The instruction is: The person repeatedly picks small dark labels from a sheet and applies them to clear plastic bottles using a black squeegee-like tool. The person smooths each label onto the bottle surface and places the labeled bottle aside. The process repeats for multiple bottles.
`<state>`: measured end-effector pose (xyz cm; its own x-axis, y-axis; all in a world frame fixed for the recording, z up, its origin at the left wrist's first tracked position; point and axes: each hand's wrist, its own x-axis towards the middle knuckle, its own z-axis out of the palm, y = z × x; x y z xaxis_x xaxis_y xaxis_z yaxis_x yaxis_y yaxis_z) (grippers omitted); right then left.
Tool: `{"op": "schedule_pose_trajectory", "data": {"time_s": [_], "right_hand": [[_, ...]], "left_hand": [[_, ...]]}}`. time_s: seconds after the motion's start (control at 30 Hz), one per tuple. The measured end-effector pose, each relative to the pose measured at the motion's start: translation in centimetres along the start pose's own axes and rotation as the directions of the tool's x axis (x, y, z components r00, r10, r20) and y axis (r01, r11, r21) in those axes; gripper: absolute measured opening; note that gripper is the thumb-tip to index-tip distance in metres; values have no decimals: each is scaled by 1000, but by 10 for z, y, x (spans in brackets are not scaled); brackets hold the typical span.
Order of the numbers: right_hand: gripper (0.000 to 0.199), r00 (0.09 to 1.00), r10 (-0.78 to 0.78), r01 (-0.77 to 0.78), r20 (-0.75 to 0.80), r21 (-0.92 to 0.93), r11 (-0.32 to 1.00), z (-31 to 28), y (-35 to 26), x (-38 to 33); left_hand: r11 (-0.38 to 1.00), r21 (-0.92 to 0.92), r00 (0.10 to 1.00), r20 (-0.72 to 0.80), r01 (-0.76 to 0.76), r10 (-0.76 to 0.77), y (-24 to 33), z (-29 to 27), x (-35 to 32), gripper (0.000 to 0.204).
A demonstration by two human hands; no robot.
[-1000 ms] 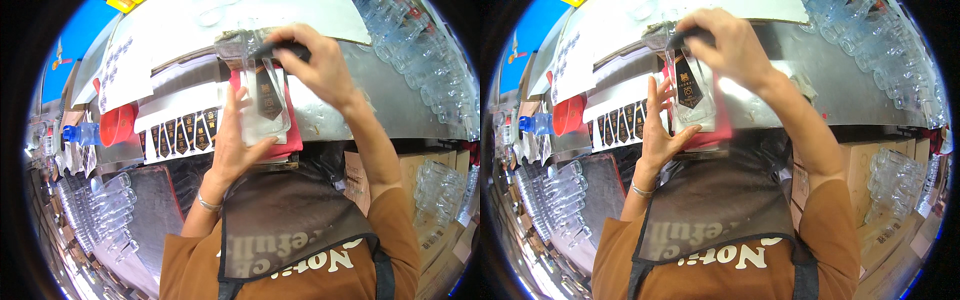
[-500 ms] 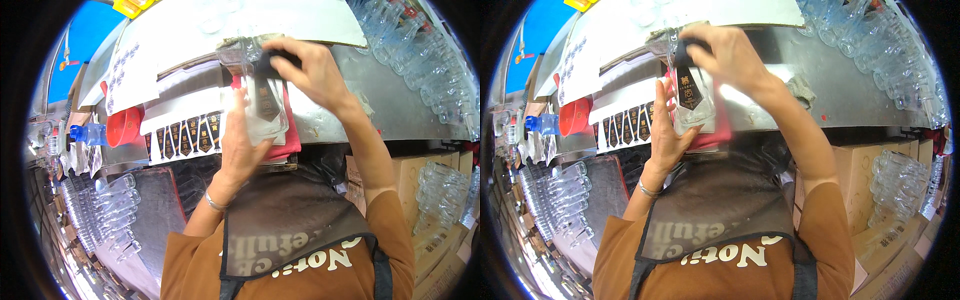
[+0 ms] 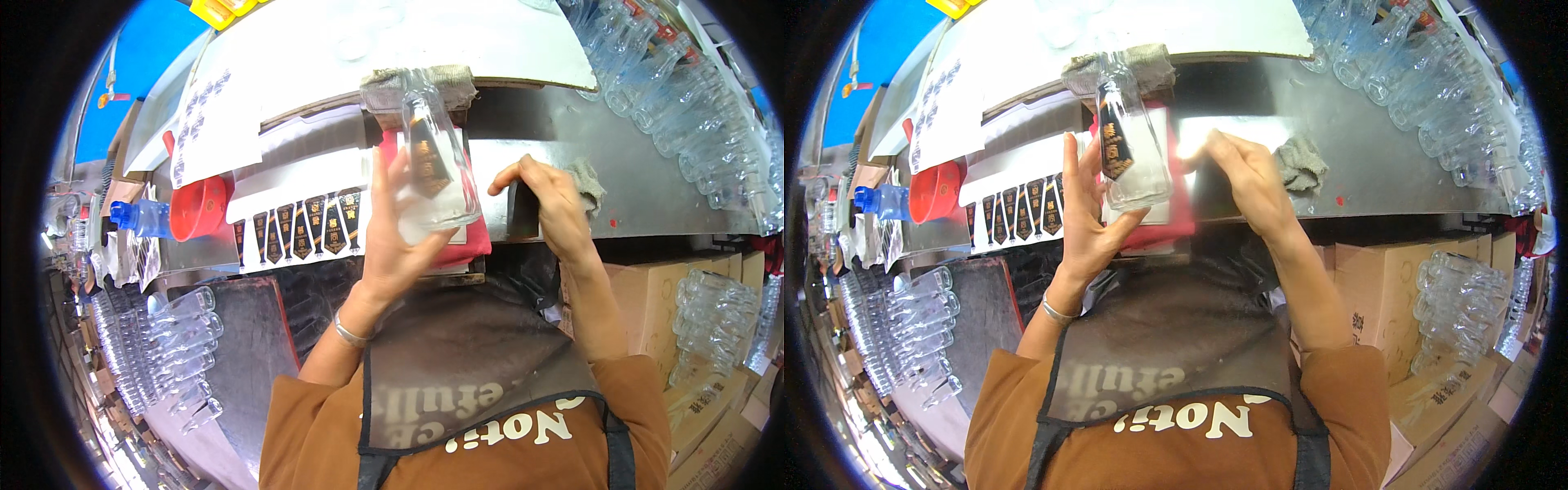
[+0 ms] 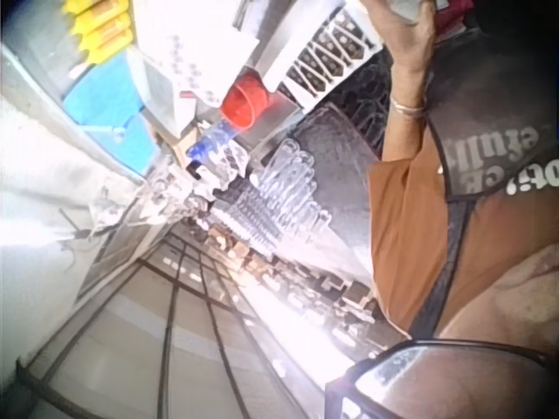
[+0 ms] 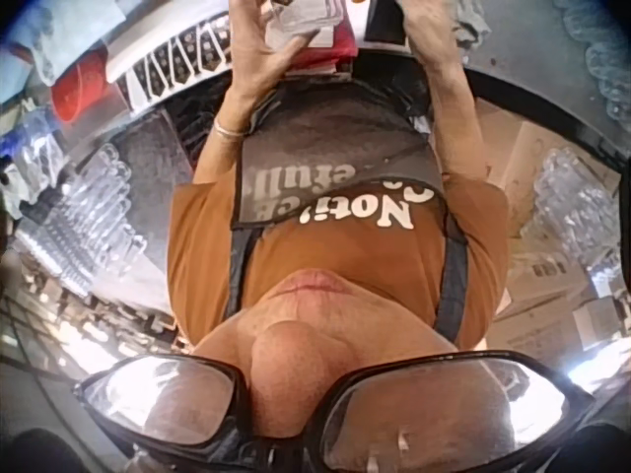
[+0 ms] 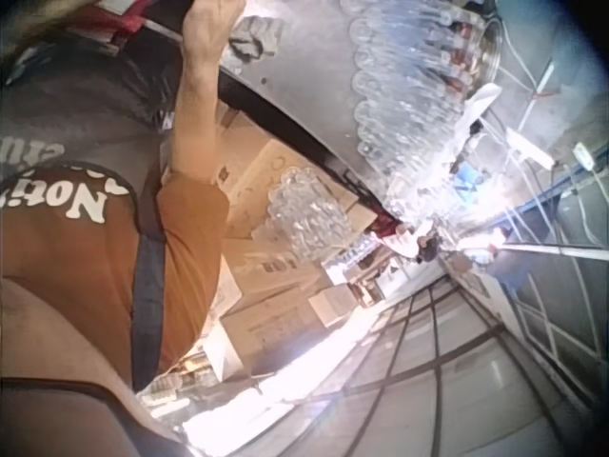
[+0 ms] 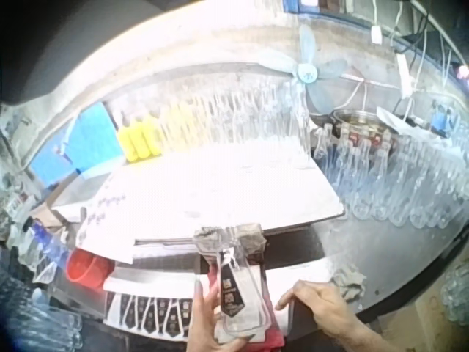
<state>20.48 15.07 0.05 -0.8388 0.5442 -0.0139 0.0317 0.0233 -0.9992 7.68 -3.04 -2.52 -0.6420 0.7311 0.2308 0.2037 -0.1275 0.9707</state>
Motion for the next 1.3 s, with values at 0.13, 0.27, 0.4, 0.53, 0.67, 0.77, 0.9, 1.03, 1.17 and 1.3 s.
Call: {"op": "schedule_pose_trajectory", "data": {"time_s": [0.13,0.27,0.4,0.53,0.67,0.77,0.9,1.03,1.17,1.3], "right_hand": [[63,913,285,-326,293,102,940,18,16,3],[38,995,24,6,97,-297,955,29,-7,-8],[33,996,-9,51,86,-504,862,32,-2,-10],[31,1000,30,-22,8,-507,862,32,-7,-11],[29,997,-53,12,-61,-538,843,19,-1,1],[30,994,13,-64,-107,-487,871,12,-2,0],[32,993,14,-68,-114,-490,869,5,-3,7],[32,993,-5,-53,-121,-468,882,9,-9,6],[31,995,2,-47,-97,-467,883,17,-9,0],[30,996,-8,-36,-92,-457,889,24,-7,-3]], "left_hand": [[953,-283,994,22,108,-106,17,2,11,108],[912,366,983,86,-183,162,-8,-19,4,90],[845,510,970,237,-164,45,-22,-36,-7,89],[653,740,973,6,-161,232,-10,-116,19,81],[358,932,929,-186,63,319,-34,-185,61,82],[282,955,931,-183,92,315,-39,-209,58,84],[272,961,936,-141,51,322,-40,-234,57,91],[259,965,969,-102,41,225,-24,-260,62,101],[1,1000,989,18,-18,148,-57,-282,75,85],[94,995,958,17,-46,286,-54,-279,99,75]]}}
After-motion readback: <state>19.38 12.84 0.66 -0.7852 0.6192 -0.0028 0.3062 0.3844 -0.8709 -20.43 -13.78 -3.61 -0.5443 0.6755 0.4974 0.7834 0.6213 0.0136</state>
